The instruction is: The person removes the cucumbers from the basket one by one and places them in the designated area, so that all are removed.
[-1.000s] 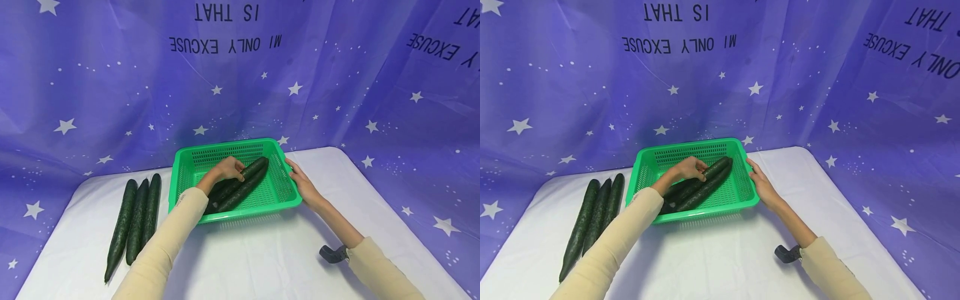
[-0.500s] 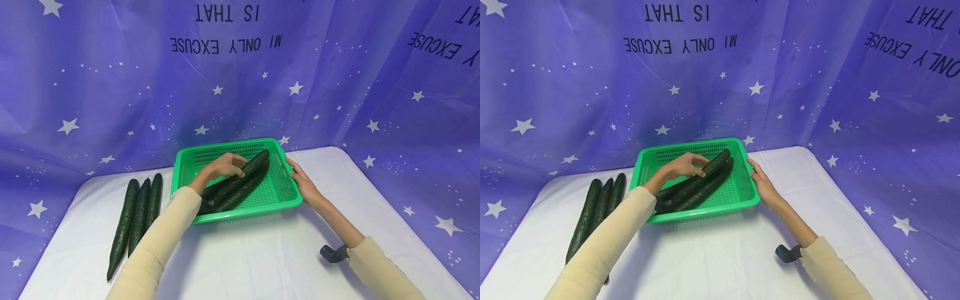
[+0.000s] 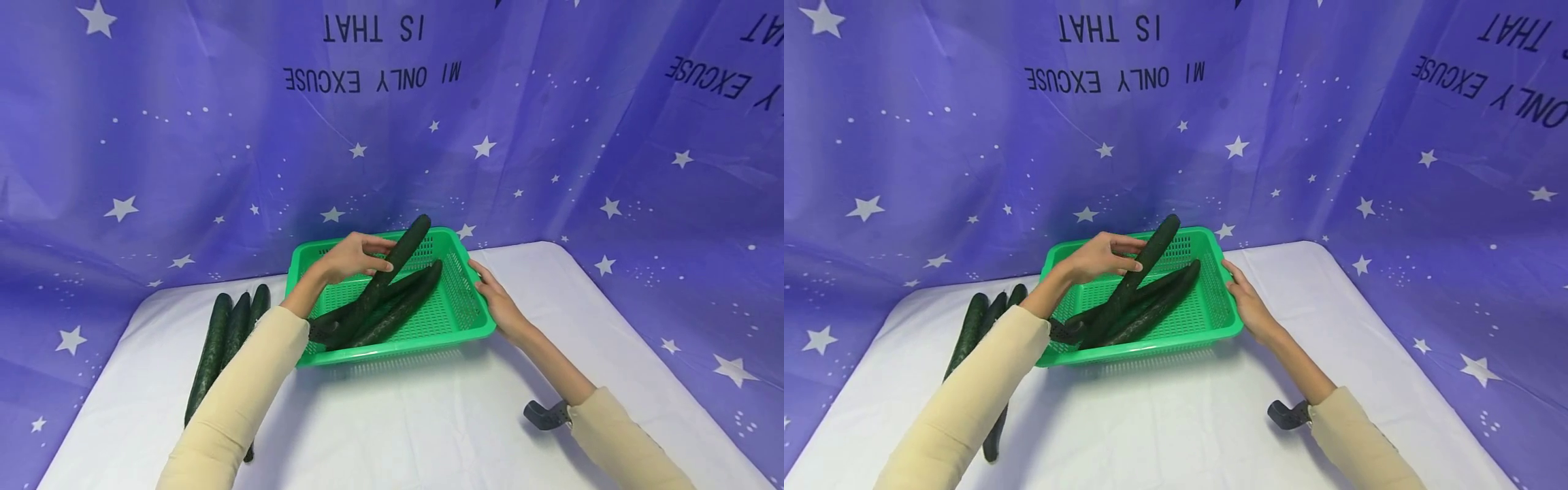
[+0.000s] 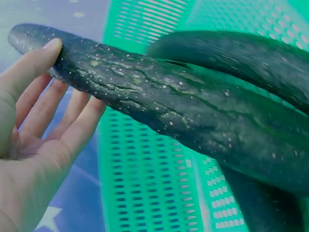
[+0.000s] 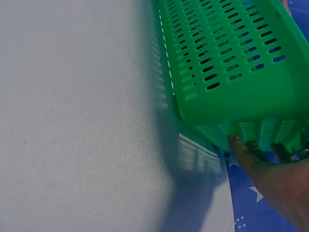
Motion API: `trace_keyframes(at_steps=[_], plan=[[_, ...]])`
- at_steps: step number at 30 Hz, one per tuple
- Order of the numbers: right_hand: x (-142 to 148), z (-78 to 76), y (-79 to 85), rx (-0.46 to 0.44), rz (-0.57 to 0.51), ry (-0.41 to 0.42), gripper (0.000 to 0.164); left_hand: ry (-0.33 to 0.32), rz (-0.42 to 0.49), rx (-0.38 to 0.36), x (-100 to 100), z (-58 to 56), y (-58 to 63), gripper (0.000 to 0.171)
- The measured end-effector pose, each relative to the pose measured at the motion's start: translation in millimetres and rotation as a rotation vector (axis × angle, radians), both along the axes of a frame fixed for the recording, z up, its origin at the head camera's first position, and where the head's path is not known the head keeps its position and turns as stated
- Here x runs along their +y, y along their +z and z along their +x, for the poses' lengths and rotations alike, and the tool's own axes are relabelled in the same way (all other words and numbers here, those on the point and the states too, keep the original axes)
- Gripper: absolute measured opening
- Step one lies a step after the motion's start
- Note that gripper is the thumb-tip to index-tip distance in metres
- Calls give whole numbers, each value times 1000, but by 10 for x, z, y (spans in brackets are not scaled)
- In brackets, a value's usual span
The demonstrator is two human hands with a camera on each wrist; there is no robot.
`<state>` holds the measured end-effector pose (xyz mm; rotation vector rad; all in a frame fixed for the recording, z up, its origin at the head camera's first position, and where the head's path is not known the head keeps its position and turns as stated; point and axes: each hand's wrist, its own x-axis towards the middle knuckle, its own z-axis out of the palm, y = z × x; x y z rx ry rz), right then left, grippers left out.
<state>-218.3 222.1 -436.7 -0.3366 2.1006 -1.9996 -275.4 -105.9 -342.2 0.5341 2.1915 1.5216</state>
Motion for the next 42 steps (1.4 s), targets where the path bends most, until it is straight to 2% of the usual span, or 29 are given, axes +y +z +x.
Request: trace_keyframes(at_steps=[10,17,23,27,30,33,37,39,42], plan=[[-2,10,-9,18,3,4,53,174,109,236,-220,240,480,55],[1,5,-20,20,18,5,54,354,235,306,-463,421,772,53],[5,5,-15,2,15,-1,53,471,316,353,-853,618,903,52],[4,-1,-17,6,25,2,54,532,311,378,-1173,766,907,52],[4,-7,-24,6,26,0,53,583,255,370,-1419,858,865,55],[7,-9,-30,5,26,0,53,629,154,342,-1668,930,783,60],[7,-3,-25,6,24,2,53,655,-26,298,-1982,1016,623,68],[6,0,-19,5,18,3,53,644,-104,285,-2127,1051,515,71],[3,1,-11,3,8,2,54,622,-173,263,-2333,1100,328,72]])
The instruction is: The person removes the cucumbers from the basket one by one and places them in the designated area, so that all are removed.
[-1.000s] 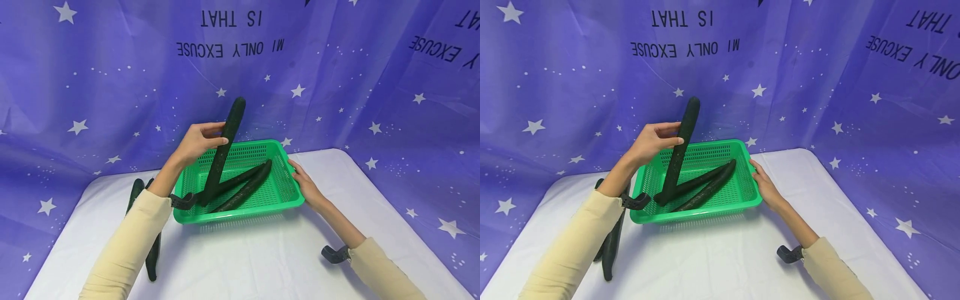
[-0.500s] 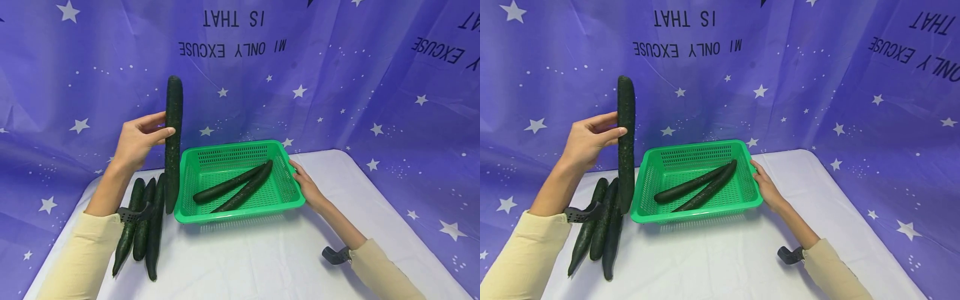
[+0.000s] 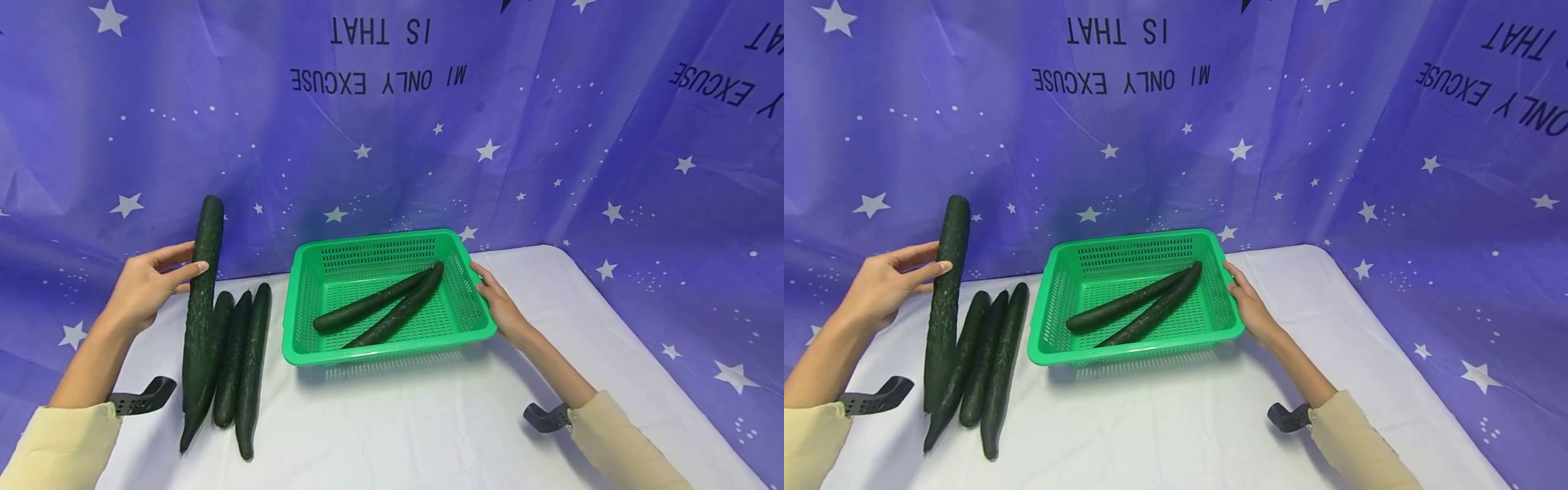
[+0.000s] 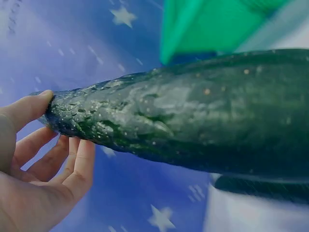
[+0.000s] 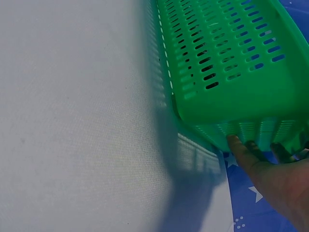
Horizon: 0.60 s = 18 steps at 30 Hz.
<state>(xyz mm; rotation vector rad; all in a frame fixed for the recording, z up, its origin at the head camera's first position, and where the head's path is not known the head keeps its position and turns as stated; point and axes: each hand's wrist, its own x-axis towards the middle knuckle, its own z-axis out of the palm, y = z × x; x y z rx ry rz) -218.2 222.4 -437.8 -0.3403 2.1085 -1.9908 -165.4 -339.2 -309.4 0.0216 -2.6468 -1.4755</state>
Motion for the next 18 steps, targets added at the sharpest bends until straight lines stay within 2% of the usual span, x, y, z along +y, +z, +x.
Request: trace_keyframes(at_steps=[3,9,13,18], plan=[[-2,1,0,-5,-10,-2,54,-17,-24,-34,-179,39,-200,71],[-6,12,12,9,1,1,54,-35,-100,-164,-431,100,-509,74],[-12,10,10,9,14,-5,54,-69,-121,-225,-532,121,-676,72],[-14,9,15,7,5,-6,54,-88,-147,-260,-581,123,-856,70]])
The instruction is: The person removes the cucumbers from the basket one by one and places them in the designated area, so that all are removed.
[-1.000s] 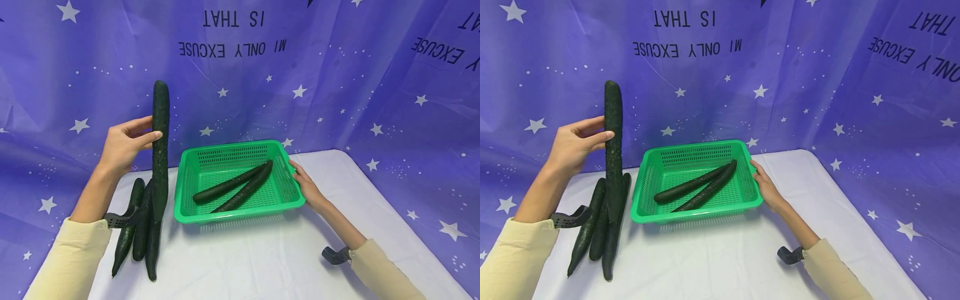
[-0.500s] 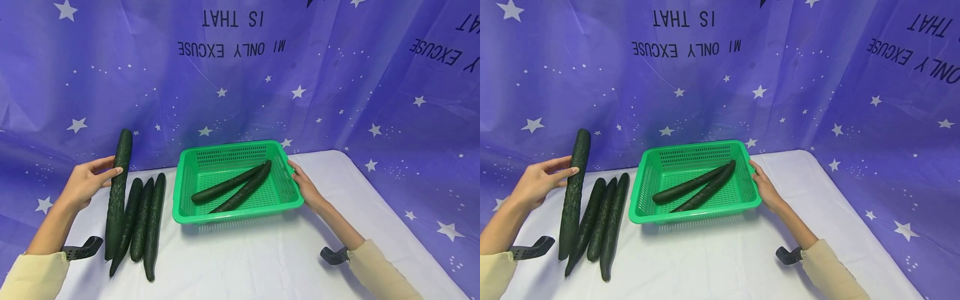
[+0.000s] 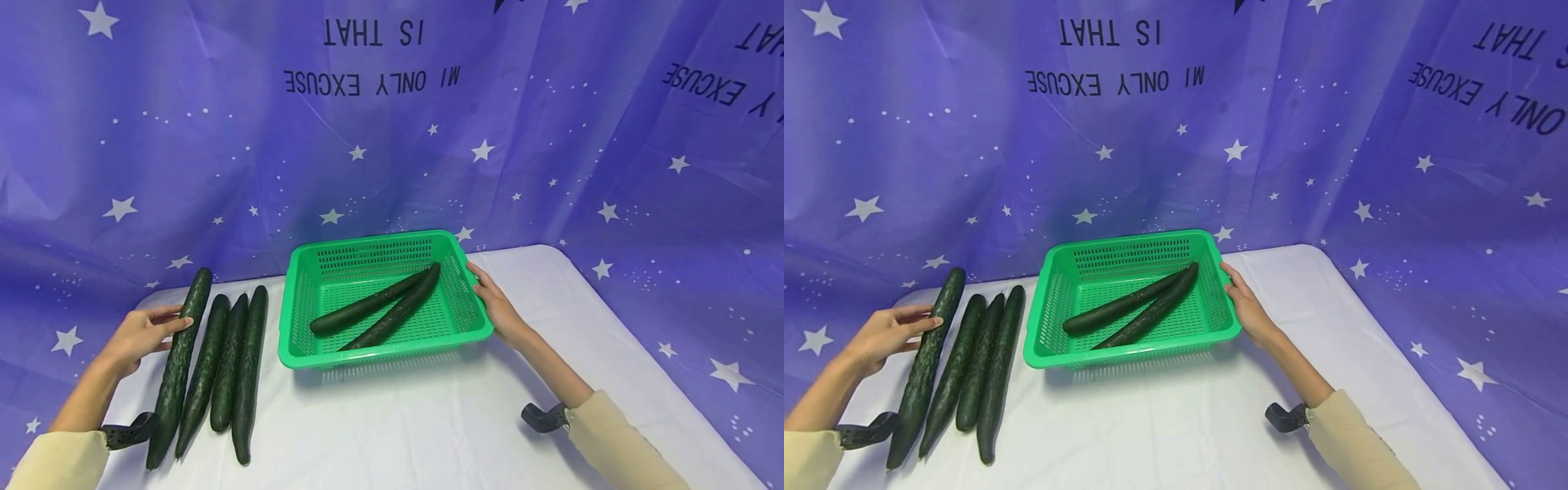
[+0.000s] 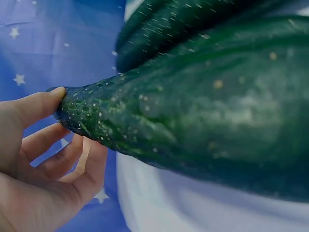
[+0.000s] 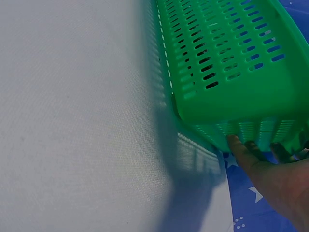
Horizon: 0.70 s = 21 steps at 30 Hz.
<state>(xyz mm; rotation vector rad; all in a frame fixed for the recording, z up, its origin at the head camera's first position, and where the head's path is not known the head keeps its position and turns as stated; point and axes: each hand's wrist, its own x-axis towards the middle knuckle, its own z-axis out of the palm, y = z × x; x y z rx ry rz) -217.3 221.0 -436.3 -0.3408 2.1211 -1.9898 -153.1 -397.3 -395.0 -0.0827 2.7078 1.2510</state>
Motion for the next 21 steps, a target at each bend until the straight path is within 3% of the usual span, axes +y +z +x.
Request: trace_keyframes(at_steps=[7,21], plan=[[-4,6,4,4,10,-3,54,-3,-9,-36,-8,-14,-174,65],[3,-5,-20,12,1,5,54,55,-6,-54,-68,-25,-296,65]])
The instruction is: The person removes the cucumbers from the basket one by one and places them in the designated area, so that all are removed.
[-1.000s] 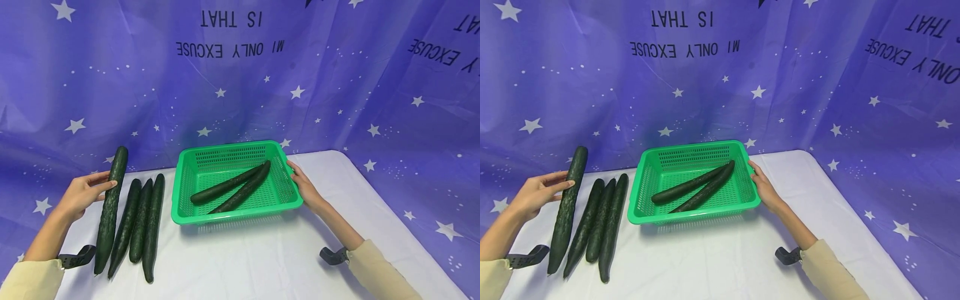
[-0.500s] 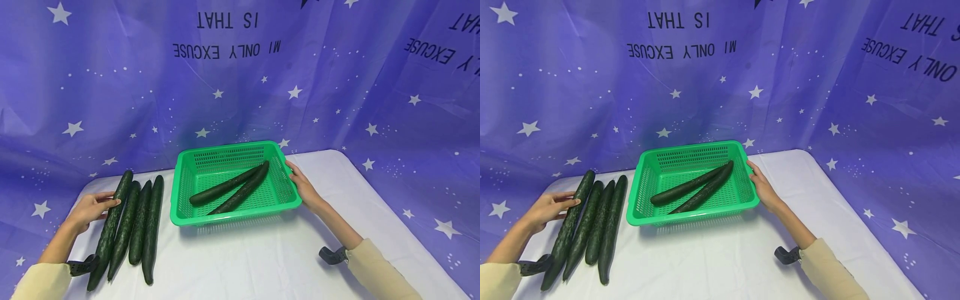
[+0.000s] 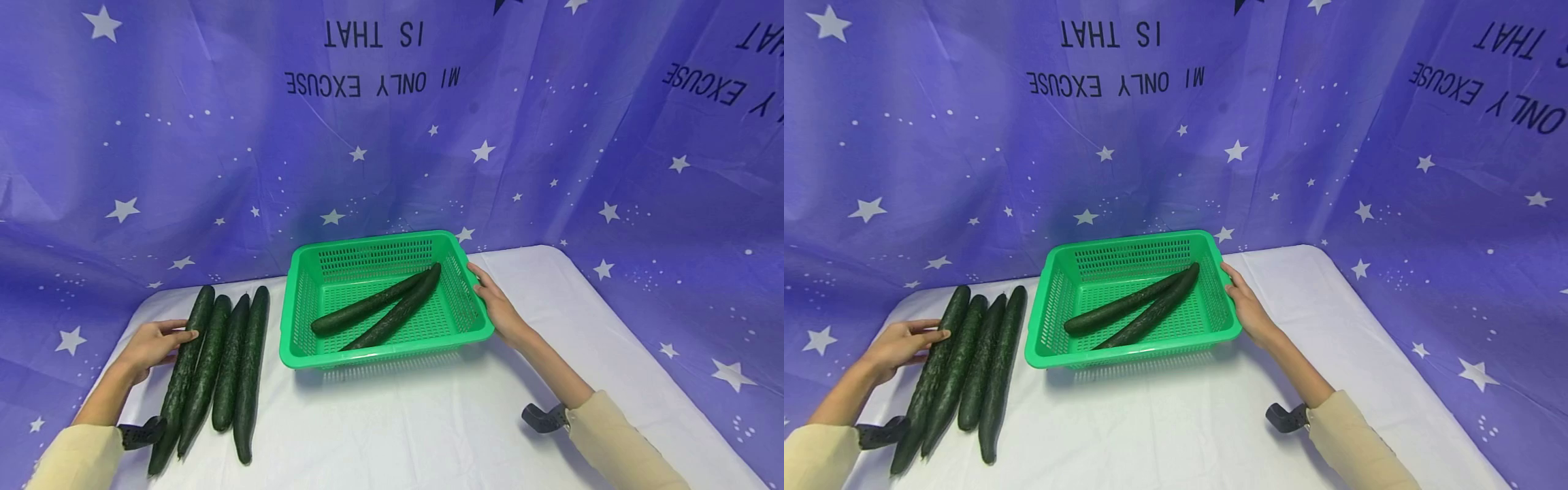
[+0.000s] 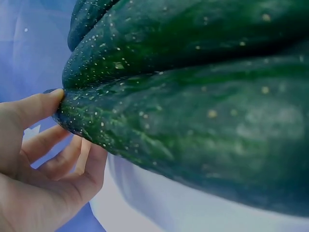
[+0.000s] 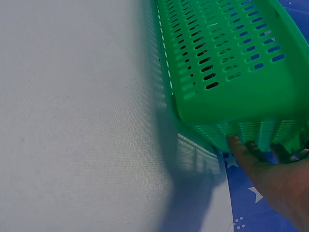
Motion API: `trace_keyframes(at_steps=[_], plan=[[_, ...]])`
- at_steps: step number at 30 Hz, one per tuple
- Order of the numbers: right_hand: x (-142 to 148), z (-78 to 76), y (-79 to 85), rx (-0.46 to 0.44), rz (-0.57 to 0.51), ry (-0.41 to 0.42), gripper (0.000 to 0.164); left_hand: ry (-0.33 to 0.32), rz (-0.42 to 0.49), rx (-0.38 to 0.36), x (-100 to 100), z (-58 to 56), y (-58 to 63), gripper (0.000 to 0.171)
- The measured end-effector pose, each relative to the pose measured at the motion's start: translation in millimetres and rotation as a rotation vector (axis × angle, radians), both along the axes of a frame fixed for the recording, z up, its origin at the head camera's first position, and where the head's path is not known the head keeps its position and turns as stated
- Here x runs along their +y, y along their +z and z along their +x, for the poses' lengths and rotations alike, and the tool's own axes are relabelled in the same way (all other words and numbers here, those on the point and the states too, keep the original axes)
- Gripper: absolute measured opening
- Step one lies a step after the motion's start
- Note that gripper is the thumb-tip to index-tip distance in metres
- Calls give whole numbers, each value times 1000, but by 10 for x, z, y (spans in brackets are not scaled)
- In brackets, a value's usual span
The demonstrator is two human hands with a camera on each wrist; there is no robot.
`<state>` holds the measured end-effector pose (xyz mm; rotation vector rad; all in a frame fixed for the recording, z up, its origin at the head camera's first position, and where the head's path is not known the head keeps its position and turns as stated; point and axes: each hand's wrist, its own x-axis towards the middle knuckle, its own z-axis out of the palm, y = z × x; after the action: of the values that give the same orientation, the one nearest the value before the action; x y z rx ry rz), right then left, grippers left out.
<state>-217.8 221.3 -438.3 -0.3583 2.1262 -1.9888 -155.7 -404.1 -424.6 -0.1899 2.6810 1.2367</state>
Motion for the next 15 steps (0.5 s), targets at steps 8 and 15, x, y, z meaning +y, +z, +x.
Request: trace_keyframes(at_steps=[8,15], plan=[[-3,-4,-20,-2,-12,15,54,40,-51,-31,-13,12,-97,68],[12,-2,-3,-16,-15,14,54,21,-106,-8,29,-24,-55,68]])
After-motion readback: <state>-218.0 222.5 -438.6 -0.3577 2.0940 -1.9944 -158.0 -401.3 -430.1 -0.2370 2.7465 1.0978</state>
